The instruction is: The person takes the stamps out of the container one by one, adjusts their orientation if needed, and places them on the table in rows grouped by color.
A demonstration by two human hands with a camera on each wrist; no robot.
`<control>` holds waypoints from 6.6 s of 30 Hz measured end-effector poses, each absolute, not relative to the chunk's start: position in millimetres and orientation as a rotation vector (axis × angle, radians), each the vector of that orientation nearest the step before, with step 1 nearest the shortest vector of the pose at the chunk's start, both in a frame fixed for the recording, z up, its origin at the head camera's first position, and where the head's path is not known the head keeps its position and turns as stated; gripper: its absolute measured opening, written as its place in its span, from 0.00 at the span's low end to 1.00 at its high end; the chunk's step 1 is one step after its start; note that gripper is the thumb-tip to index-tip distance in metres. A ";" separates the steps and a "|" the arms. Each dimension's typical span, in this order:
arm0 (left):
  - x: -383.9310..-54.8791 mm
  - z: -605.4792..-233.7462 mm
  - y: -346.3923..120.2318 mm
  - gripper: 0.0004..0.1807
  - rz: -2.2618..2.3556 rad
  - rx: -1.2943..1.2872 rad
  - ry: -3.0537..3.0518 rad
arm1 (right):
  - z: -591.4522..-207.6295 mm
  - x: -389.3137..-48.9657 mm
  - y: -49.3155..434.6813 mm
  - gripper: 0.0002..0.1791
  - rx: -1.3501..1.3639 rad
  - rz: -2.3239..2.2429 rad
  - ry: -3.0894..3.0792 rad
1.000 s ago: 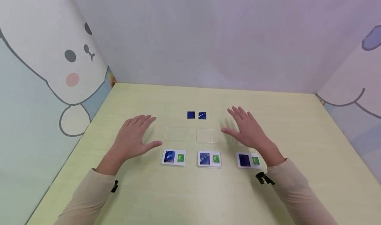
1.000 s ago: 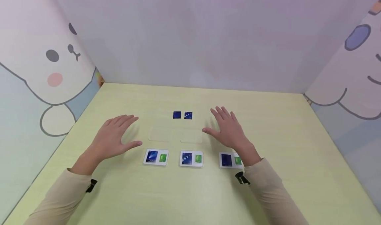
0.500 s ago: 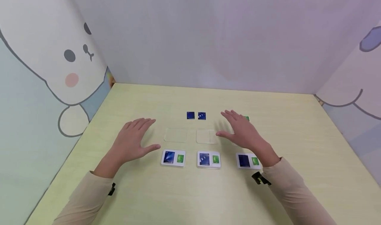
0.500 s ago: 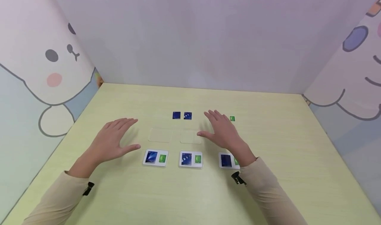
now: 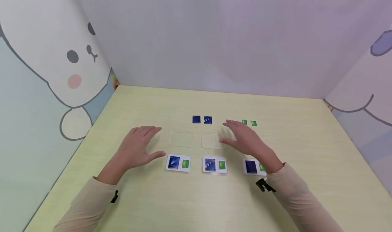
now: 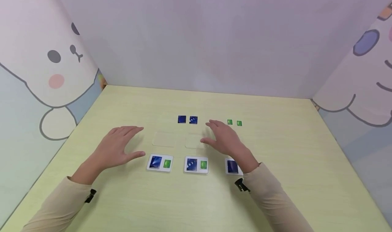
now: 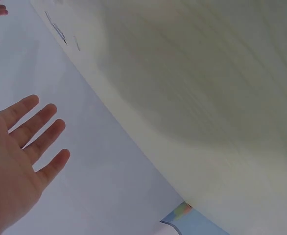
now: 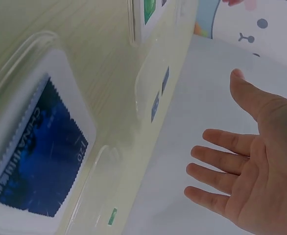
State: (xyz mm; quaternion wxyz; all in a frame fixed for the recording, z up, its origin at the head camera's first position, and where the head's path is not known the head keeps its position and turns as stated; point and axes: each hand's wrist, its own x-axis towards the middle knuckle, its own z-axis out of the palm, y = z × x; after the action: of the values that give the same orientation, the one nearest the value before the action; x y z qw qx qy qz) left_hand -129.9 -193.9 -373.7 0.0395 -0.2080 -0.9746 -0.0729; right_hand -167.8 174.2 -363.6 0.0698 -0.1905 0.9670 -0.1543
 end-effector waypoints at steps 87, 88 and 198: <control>-110.3 -389.4 -176.0 0.40 -0.081 -0.937 -3.033 | -377.3 -154.4 100.5 0.34 -0.878 -0.458 2.793; -110.3 -389.7 -175.7 0.40 -0.081 -0.942 -3.034 | -377.7 -154.4 99.9 0.34 -0.882 -0.458 2.792; -103.4 -393.8 -171.2 0.28 -0.154 -1.111 -2.975 | -388.2 -128.2 35.1 0.27 -1.164 -0.342 2.654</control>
State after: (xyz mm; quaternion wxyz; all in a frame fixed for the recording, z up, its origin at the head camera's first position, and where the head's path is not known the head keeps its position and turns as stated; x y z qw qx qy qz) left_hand -103.4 -171.2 -393.8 -0.0191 -0.3492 -0.9356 -0.0485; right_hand -128.2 35.1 -388.2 0.1116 -0.3964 0.9038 -0.1164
